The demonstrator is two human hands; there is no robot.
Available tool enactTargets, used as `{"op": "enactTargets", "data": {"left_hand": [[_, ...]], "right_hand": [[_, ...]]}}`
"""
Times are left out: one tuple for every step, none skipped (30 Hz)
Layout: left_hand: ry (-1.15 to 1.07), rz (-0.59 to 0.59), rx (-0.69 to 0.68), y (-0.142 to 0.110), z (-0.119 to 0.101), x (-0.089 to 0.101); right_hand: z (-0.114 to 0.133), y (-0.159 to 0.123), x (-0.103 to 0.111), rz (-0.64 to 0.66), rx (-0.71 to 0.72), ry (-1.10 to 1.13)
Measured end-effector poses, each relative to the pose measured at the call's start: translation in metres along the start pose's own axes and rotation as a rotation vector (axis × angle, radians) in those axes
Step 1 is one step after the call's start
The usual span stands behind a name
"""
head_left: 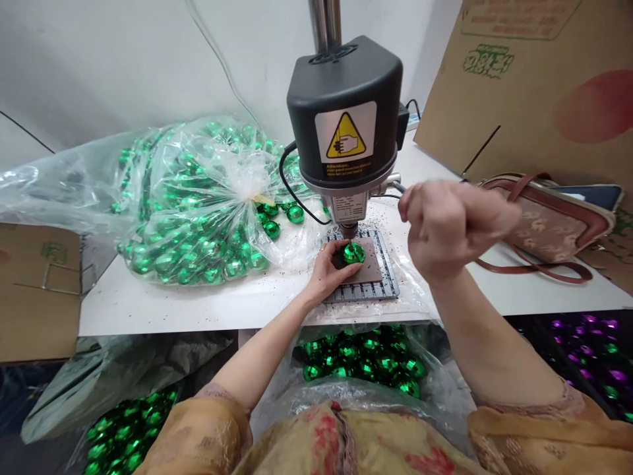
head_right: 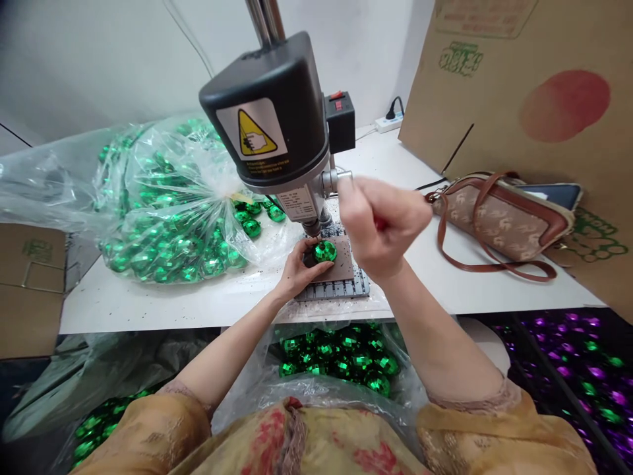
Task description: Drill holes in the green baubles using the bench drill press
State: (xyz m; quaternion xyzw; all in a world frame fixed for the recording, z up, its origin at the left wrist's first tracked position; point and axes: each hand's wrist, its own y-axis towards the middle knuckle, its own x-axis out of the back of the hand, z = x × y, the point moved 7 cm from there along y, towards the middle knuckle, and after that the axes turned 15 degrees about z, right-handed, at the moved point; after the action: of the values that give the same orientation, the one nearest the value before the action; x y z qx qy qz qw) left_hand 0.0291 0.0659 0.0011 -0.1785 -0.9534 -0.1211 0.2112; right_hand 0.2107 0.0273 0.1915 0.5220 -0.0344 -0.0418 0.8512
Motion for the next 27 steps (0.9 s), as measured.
{"op": "enactTargets", "data": {"left_hand": [[0.002, -0.003, 0.003, 0.000, 0.000, 0.000], [0.001, -0.011, 0.009, 0.000, -0.001, -0.001], [-0.002, -0.027, 0.017, 0.000, -0.002, 0.000], [-0.007, -0.050, 0.027, -0.001, -0.004, 0.001], [-0.008, -0.078, 0.035, -0.004, -0.007, 0.002], [-0.003, -0.109, 0.040, -0.008, -0.011, 0.004], [0.007, -0.140, 0.035, -0.015, -0.017, 0.006], [0.023, -0.158, 0.021, -0.024, -0.024, 0.008], [0.046, -0.150, -0.006, -0.035, -0.033, 0.008], [0.077, -0.106, -0.046, -0.047, -0.041, 0.007], [0.121, -0.020, -0.098, -0.061, -0.049, 0.002], [0.190, 0.105, -0.152, -0.078, -0.055, -0.005], [0.287, 0.260, -0.196, -0.096, -0.057, -0.016], [0.414, 0.420, -0.221, -0.117, -0.053, -0.028], [0.560, 0.563, -0.215, -0.139, -0.043, -0.038], [0.700, 0.678, -0.182, -0.159, -0.029, -0.046], [0.820, 0.744, -0.128, -0.177, -0.012, -0.050], [0.904, 0.769, -0.056, -0.192, 0.006, -0.050], [0.958, 0.756, 0.026, -0.202, 0.021, -0.048], [0.988, 0.722, 0.100, -0.210, 0.032, -0.044], [1.003, 0.679, 0.163, -0.214, 0.040, -0.040], [1.012, 0.642, 0.206, -0.216, 0.042, -0.035], [1.021, 0.619, 0.225, -0.216, 0.039, -0.032], [1.024, 0.619, 0.221, -0.213, 0.031, -0.029], [1.013, 0.646, 0.200, -0.209, 0.019, -0.027], [0.977, 0.699, 0.164, -0.203, 0.004, -0.026], [0.913, 0.757, 0.119, -0.195, -0.012, -0.025]], "right_hand": [[0.002, 0.009, 0.005, -0.101, -0.015, 0.072], [0.004, 0.021, 0.005, -0.116, -0.031, 0.104], [0.004, 0.033, 0.004, -0.114, -0.054, 0.136], [0.001, 0.044, 0.001, -0.100, -0.090, 0.209], [-0.003, 0.053, -0.002, -0.083, -0.129, 0.255], [-0.006, 0.060, -0.004, -0.071, -0.161, 0.295], [-0.009, 0.064, -0.005, -0.066, -0.187, 0.320], [-0.011, 0.066, -0.005, -0.066, -0.200, 0.325], [-0.012, 0.067, -0.005, -0.070, -0.200, 0.321], [-0.012, 0.067, -0.005, -0.075, -0.195, 0.319], [-0.013, 0.066, -0.004, -0.078, -0.186, 0.319], [-0.013, 0.066, -0.004, -0.072, -0.175, 0.315], [-0.012, 0.066, -0.005, -0.068, -0.154, 0.310], [-0.011, 0.065, -0.005, -0.063, -0.129, 0.308], [-0.011, 0.066, -0.005, -0.059, -0.102, 0.308], [-0.010, 0.066, -0.005, -0.065, -0.074, 0.307], [-0.009, 0.066, -0.005, -0.074, -0.049, 0.305], [-0.008, 0.065, -0.004, -0.084, -0.038, 0.296], [-0.008, 0.065, -0.004, -0.086, -0.046, 0.280], [-0.008, 0.065, -0.004, -0.082, -0.065, 0.257], [-0.007, 0.064, -0.004, -0.079, -0.085, 0.234], [-0.006, 0.063, -0.004, -0.073, -0.099, 0.217], [-0.005, 0.062, -0.004, -0.068, -0.106, 0.212], [-0.004, 0.062, -0.004, -0.071, -0.102, 0.216], [-0.002, 0.061, -0.004, -0.072, -0.094, 0.222], [-0.002, 0.060, -0.004, -0.076, -0.094, 0.225], [-0.002, 0.060, -0.004, -0.078, -0.100, 0.227]]}}
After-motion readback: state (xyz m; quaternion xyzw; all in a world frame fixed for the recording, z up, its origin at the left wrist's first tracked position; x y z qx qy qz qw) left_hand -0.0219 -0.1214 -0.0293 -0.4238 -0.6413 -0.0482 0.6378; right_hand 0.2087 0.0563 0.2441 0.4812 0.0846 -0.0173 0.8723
